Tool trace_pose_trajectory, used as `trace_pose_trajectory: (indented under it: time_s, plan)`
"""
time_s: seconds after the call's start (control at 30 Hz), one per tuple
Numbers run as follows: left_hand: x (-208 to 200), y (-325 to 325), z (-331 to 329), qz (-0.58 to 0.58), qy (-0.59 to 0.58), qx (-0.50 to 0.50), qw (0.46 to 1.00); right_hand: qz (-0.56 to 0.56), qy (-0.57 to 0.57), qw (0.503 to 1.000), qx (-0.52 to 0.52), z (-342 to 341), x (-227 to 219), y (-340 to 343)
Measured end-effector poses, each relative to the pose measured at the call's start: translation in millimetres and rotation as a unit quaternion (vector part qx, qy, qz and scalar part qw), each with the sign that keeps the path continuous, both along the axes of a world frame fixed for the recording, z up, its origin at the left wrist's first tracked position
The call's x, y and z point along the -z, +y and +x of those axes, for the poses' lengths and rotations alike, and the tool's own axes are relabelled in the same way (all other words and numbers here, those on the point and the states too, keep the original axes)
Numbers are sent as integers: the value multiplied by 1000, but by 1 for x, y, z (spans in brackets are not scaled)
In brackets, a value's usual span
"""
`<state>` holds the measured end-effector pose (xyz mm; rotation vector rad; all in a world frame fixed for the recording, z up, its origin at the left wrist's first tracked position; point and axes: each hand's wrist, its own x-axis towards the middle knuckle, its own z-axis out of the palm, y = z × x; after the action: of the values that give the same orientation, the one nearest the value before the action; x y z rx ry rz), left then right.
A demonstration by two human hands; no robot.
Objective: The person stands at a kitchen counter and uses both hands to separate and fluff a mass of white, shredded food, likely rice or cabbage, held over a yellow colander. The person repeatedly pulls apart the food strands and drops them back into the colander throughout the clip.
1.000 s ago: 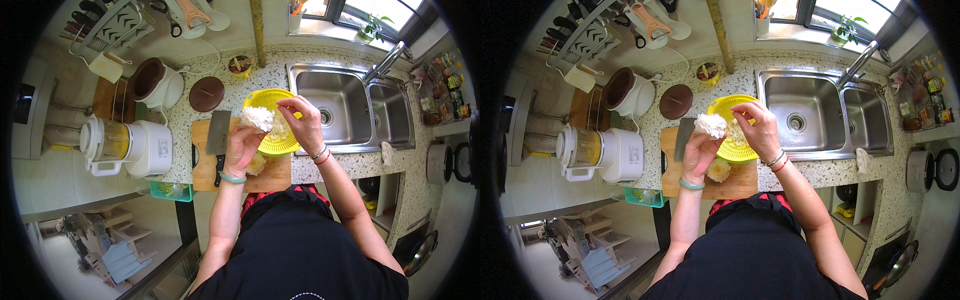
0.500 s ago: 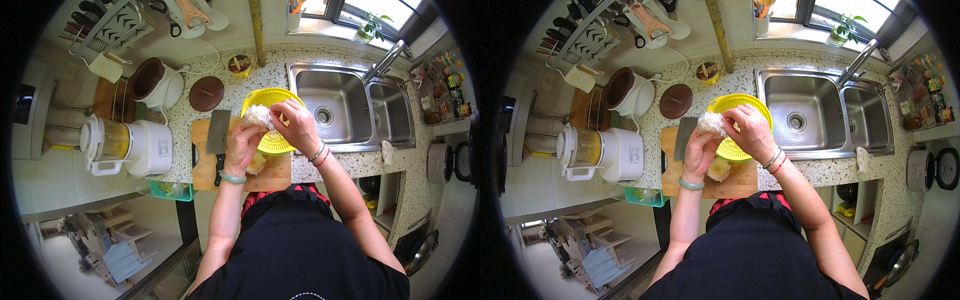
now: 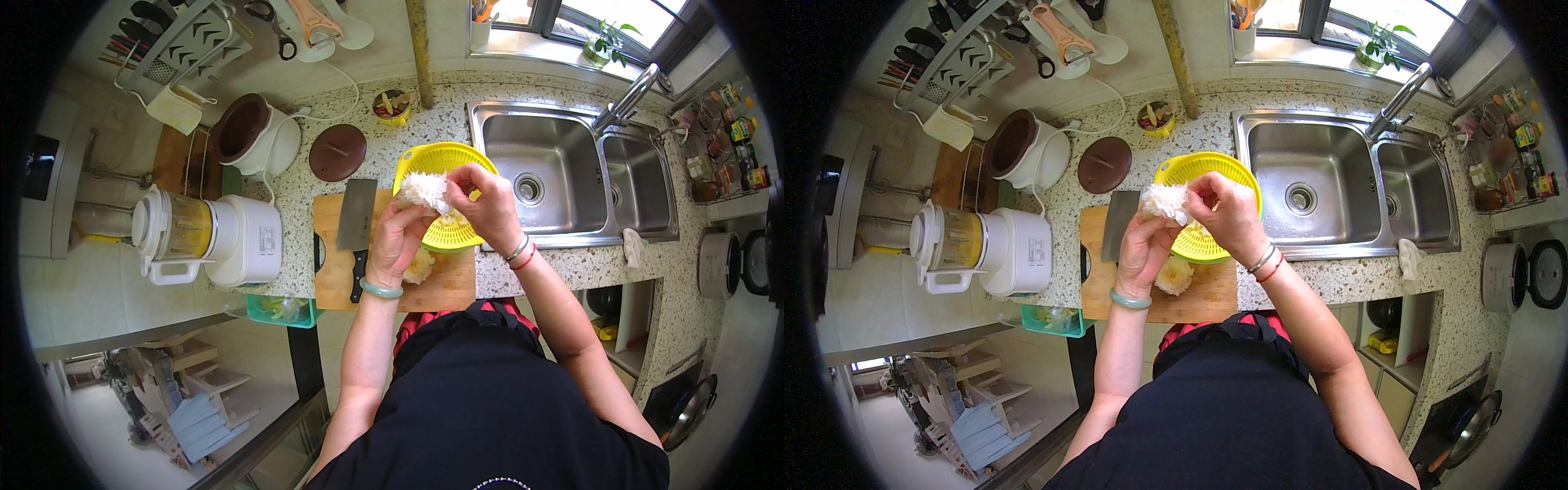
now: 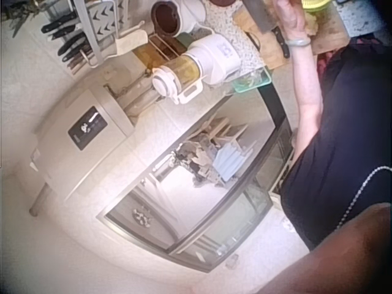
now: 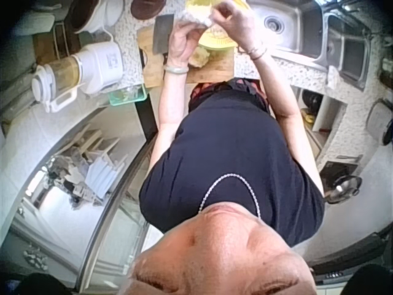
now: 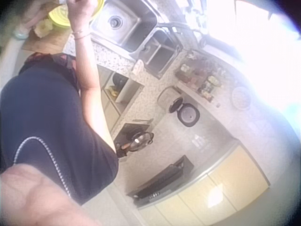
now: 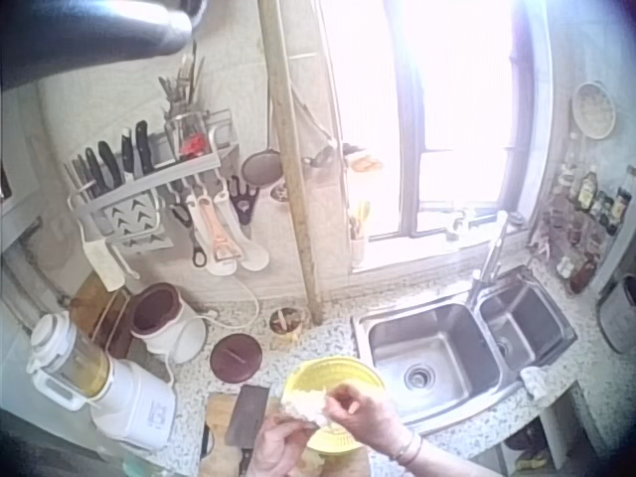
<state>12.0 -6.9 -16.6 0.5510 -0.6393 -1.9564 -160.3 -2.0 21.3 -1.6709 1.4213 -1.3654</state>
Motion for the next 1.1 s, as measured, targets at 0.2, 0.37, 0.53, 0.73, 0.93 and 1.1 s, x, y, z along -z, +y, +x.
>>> trace_pose_trajectory:
  time_s: [0.2,0.37,0.53,0.73,0.93,1.1]
  plan:
    - [-4,1,-1,13,5,-8,1000,39,-57,997,22,-5,4,1]
    - [2,2,3,12,10,-10,1000,73,-85,994,13,-10,6,-1]
    - [-2,3,2,13,10,-16,1000,-36,24,999,31,-11,16,-5]
    - [-5,4,-1,12,-24,-32,999,-39,29,998,47,-12,25,-5]
    - [-2,4,-1,-1,-30,-29,999,20,-20,999,40,-13,15,-2]
    - [-3,2,-3,-11,-30,-26,999,24,-24,999,40,-13,15,-4]
